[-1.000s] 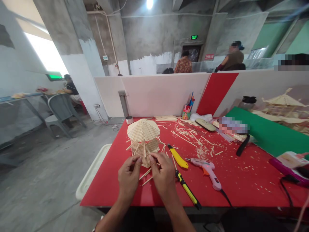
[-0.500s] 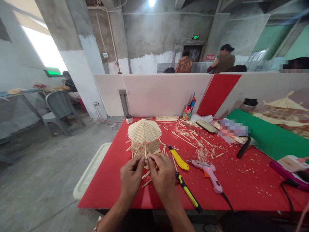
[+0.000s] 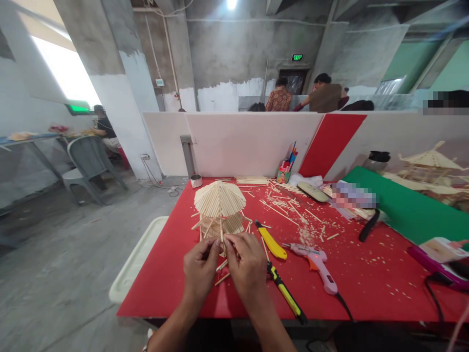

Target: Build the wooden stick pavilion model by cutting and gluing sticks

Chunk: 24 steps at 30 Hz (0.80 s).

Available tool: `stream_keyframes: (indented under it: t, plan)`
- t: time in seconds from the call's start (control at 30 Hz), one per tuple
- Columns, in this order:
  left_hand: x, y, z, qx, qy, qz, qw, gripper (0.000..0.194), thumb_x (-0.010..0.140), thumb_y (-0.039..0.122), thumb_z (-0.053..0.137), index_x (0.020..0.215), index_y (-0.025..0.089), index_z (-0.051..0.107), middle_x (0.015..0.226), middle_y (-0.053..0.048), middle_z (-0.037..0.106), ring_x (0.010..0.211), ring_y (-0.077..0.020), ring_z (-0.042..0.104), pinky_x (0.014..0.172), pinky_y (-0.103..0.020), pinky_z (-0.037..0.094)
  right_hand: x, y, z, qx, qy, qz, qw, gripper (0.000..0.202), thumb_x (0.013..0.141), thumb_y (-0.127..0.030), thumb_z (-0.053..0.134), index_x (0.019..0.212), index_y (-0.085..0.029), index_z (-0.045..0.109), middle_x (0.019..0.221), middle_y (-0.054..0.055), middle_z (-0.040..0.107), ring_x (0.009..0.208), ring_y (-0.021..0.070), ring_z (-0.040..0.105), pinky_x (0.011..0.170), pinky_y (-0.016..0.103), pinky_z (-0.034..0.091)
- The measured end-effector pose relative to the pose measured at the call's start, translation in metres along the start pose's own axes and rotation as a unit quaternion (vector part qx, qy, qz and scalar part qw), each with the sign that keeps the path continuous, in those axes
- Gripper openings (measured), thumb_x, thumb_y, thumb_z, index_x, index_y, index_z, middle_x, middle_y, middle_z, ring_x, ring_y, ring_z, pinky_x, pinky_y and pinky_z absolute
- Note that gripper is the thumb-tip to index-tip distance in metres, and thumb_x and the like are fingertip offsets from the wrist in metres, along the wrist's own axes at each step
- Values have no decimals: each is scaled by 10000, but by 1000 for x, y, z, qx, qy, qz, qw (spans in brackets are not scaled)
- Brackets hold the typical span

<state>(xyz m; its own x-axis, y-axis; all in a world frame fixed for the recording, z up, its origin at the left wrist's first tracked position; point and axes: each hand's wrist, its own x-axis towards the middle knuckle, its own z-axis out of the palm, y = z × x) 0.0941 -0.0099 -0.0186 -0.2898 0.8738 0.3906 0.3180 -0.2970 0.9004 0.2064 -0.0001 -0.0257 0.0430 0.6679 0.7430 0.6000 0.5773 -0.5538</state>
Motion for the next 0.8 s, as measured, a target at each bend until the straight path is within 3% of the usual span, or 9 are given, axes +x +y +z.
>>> stream_keyframes:
  t: [0.8]
  plan:
    - [2, -1, -1, 1, 11, 4, 1000, 174, 781, 320, 628, 758, 188, 738, 652, -14, 711, 617, -171, 649, 606, -236, 516, 0, -1, -3, -22, 10, -2, 1000, 194, 931, -258, 493, 937, -217, 683, 823, 42, 653, 802, 162, 590, 735, 291, 455]
